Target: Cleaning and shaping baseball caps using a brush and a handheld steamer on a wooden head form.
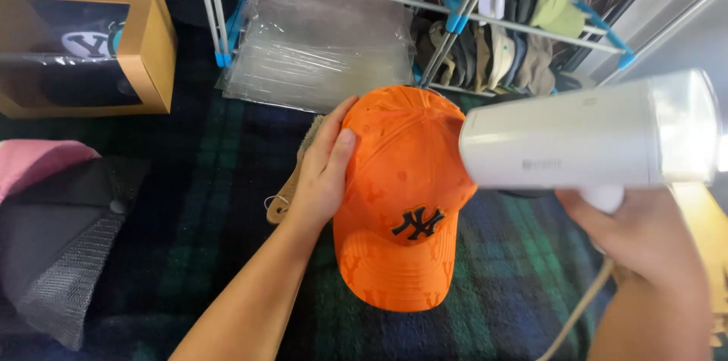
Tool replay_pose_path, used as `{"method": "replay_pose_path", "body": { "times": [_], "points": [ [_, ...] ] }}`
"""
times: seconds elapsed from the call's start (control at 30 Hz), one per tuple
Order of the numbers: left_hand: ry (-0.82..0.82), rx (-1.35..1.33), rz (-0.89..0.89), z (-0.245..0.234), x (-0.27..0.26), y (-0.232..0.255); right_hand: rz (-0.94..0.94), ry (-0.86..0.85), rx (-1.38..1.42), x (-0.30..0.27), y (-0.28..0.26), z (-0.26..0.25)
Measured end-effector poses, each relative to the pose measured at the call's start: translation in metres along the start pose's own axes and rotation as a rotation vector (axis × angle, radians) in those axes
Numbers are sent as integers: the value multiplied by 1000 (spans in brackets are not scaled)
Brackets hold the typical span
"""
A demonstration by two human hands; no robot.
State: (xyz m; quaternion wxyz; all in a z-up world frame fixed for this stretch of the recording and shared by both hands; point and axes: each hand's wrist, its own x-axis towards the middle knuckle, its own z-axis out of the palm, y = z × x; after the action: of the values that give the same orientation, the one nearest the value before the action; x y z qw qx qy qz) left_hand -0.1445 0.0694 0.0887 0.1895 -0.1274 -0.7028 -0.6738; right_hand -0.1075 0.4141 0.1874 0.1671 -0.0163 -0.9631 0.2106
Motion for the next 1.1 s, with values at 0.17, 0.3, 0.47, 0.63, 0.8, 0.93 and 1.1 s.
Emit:
{"method": "replay_pose_path", "body": {
  "times": [0.17, 0.3, 0.47, 0.63, 0.8, 0.93, 1.1],
  "points": [
    [50, -50, 113, 0, 3, -22, -552, -113, -164, 9, 58, -18],
    [59, -79, 151, -1, 3, -26, -151, -51, -326, 8, 3, -22],
    [59, -94, 140, -6, 0, -24, 112, -129, -716, 37, 48, -16],
    [72, -59, 158, -6, 3, -23, 239, -138, -810, 57, 1, -18],
    [46, -53, 129, -8, 1, -23, 248, -214, -622, 68, -45, -12],
    [43, -52, 123, -12, 2, -22, -329, -184, -650, 64, -110, -18],
    [22, -261, 51, -21, -1, -16, -1045, -104, -516, 87, -130, -17]
  ]
}}
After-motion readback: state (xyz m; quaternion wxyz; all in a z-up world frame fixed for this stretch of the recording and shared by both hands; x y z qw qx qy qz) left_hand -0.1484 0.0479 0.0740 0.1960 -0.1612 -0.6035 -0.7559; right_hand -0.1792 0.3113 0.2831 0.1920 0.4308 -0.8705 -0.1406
